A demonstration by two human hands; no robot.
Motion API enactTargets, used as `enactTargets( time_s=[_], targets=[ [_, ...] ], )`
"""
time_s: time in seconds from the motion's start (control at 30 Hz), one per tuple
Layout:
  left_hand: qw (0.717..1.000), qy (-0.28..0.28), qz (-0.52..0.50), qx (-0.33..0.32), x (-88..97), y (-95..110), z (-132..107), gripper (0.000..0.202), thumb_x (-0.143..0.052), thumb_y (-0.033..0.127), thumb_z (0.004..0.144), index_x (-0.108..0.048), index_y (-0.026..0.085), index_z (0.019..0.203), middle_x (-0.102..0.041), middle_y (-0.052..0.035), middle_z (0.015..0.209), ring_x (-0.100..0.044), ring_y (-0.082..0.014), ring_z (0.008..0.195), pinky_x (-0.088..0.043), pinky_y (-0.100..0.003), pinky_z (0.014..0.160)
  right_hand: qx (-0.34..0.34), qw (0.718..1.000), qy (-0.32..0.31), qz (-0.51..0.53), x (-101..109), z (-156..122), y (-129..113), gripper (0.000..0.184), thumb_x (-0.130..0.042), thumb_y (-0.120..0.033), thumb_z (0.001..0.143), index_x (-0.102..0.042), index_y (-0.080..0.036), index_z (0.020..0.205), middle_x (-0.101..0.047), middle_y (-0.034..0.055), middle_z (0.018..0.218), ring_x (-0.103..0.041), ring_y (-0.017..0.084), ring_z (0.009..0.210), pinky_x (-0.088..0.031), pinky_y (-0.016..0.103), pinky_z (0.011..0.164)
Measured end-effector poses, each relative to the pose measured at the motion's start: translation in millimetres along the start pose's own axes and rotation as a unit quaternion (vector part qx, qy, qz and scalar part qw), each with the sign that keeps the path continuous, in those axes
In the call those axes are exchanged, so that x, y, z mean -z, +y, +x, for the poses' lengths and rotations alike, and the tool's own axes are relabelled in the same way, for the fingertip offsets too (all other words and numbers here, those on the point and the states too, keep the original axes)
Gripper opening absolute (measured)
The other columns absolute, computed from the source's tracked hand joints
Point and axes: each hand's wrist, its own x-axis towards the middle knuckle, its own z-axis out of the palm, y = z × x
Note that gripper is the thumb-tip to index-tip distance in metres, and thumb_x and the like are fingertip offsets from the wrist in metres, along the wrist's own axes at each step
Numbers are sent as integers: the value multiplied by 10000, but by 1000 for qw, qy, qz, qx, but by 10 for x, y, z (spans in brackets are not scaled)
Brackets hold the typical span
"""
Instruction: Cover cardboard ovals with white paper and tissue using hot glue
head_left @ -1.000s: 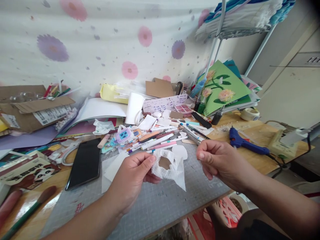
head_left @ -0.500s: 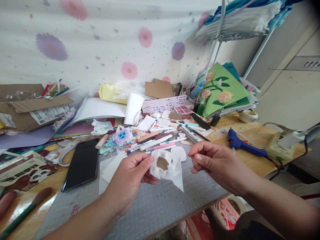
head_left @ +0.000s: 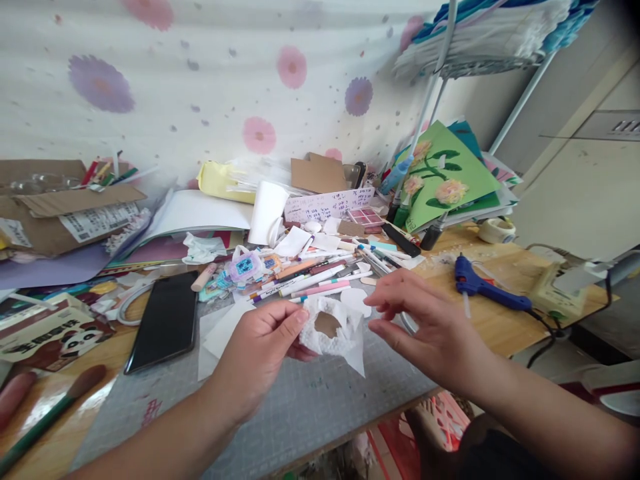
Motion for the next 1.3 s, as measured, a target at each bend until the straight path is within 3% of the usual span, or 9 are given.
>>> enactTargets(
  time_s=[0.17, 0.3, 0.47, 0.57, 0.73, 0.87, 0.97, 1.07, 1.3],
  targets=[
    [998, 8, 60, -27, 9, 6, -12, 212, -603, 362, 789, -642, 181, 685, -616, 0, 644, -578, -152, 599, -505, -241, 555, 18, 999, 12, -37, -69, 41, -40, 84, -580, -168, 825, -622, -225, 869, -554, 54, 908, -547, 174, 817, -454, 312, 696],
    [995, 16, 91, -46, 17, 26, -19, 216, -591, 365, 787, -646, 189, 675, -619, 2, 621, -576, -157, 581, -480, -237, 552, -131, 988, -10, 84, -96, 103, -58, 81, -557, -204, 823, -590, -210, 749, -560, 24, 788, -535, 164, 751, -441, 292, 661],
    [971, 43, 210, -109, 21, 56, -52, 232, -563, 347, 791, -621, 192, 628, -595, 8, 559, -541, -149, 562, -411, -223, 545, -348, 847, -10, 401, -164, 117, -93, 159, -630, -316, 766, -569, -182, 706, -540, -2, 699, -513, 138, 654, -463, 267, 579],
    [949, 65, 270, -151, 23, 52, -85, 232, -554, 328, 791, -605, 197, 606, -562, 20, 534, -496, -132, 525, -368, -212, 505, -366, 806, 5, 466, -199, 101, -133, 163, -654, -308, 755, -582, -169, 709, -560, 11, 725, -523, 144, 666, -466, 286, 598],
    [891, 123, 352, -259, 9, 41, -143, 183, -596, 252, 752, -606, 204, 576, -526, 41, 480, -414, -99, 430, -316, -212, 468, -374, 776, 22, 507, -253, 71, -231, 189, -695, -318, 737, -582, -168, 718, -557, -6, 694, -513, 120, 628, -413, 257, 602],
    [858, 128, 392, -308, -5, 38, -168, 168, -601, 227, 751, -607, 196, 587, -559, 34, 501, -438, -94, 436, -323, -208, 474, -353, 799, 47, 484, -311, 65, -255, 212, -707, -333, 725, -561, -184, 691, -547, -19, 667, -484, 121, 634, -370, 250, 610],
    [869, 125, 380, -290, -6, 41, -168, 169, -589, 230, 760, -599, 191, 596, -533, 37, 499, -428, -94, 440, -322, -208, 471, -320, 840, 55, 436, -340, 76, -218, 214, -692, -341, 744, -562, -181, 685, -529, -24, 669, -454, 119, 639, -342, 253, 614],
    [907, 114, 329, -239, 9, 41, -151, 192, -566, 266, 780, -574, 190, 604, -466, 44, 495, -396, -101, 454, -313, -212, 465, -311, 851, 54, 419, -354, 82, -191, 222, -680, -350, 760, -559, -178, 688, -492, -39, 637, -410, 102, 596, -310, 243, 577],
    [989, -25, 72, -128, 50, -67, -84, 262, -485, 347, 867, -609, 184, 704, -568, -5, 645, -509, -155, 638, -415, -248, 598, -374, 792, 70, 478, -406, 72, -225, 257, -719, -384, 709, -566, -177, 711, -542, -26, 636, -503, 120, 585, -398, 271, 584]
  ],
)
